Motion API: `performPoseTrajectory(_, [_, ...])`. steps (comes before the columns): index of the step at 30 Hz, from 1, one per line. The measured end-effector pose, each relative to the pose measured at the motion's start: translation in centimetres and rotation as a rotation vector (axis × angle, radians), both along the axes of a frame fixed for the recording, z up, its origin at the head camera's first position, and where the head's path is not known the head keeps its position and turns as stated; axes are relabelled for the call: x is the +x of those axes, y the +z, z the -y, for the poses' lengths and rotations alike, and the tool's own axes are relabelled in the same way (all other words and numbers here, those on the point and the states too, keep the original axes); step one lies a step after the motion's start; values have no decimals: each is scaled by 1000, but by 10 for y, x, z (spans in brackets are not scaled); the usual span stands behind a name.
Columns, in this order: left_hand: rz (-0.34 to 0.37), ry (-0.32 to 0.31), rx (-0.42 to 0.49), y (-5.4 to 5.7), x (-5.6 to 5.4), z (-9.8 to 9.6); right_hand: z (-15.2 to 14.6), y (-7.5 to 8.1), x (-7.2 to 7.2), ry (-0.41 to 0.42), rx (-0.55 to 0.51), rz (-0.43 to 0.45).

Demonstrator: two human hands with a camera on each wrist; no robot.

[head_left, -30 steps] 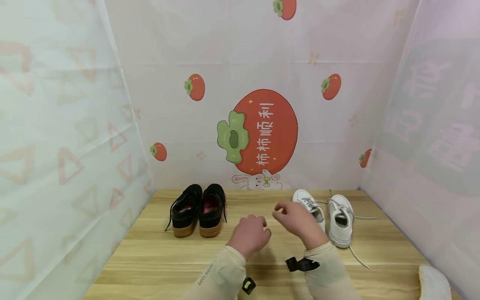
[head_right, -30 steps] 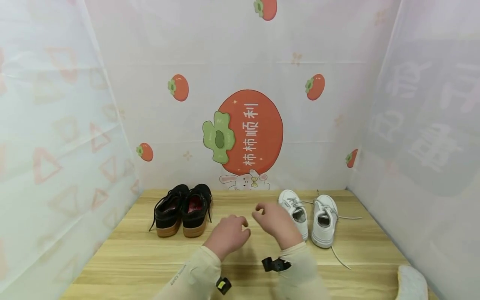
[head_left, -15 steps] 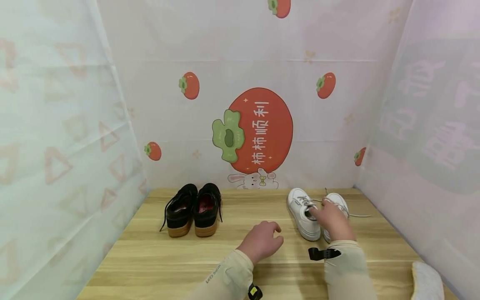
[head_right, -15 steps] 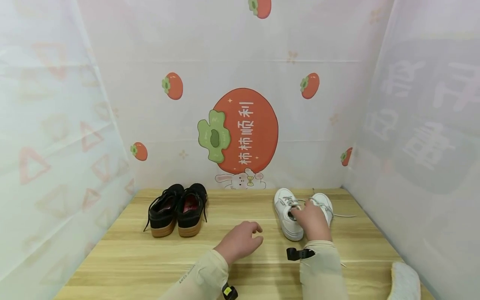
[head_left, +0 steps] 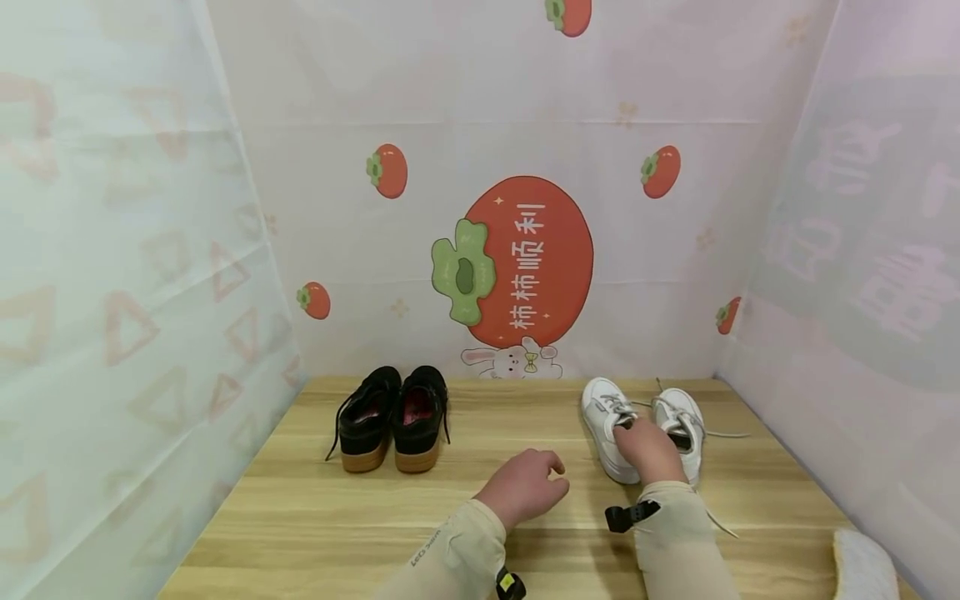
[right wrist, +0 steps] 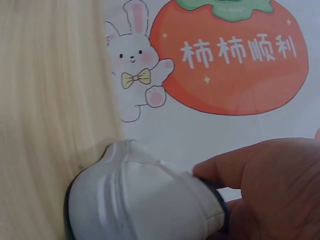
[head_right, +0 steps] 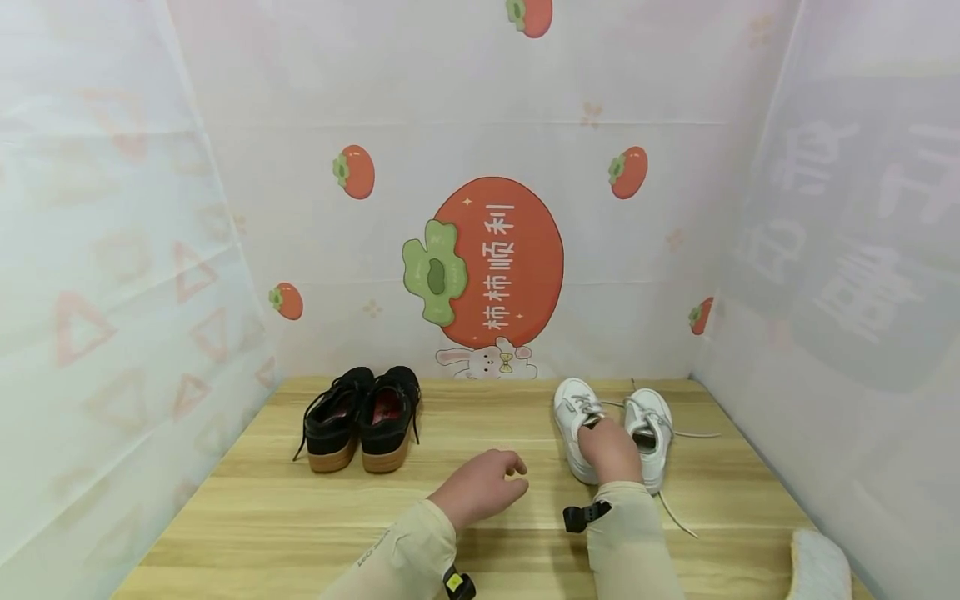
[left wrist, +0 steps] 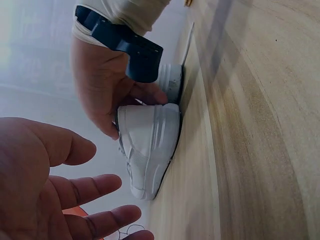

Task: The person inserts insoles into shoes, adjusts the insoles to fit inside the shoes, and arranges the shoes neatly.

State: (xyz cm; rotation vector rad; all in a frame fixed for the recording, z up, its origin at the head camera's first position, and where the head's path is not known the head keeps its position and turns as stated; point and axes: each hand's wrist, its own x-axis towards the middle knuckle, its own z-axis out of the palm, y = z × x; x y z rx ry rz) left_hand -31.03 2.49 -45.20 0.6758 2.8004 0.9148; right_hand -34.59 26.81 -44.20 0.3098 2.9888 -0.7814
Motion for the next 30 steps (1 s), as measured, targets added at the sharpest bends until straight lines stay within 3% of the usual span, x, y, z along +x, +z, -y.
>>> performPoseTrajectory(8, [-2,-4,-16,2,1,1,-4,-14,-4,-26,-107,11])
performPoseTrajectory(19, [-16,31,-20,1,-5,5,1,-11,-3,15,-150,-3])
performPoseTrajectory(30, [39,139,117,0,-19,15,36,-2,6,129,-354,76])
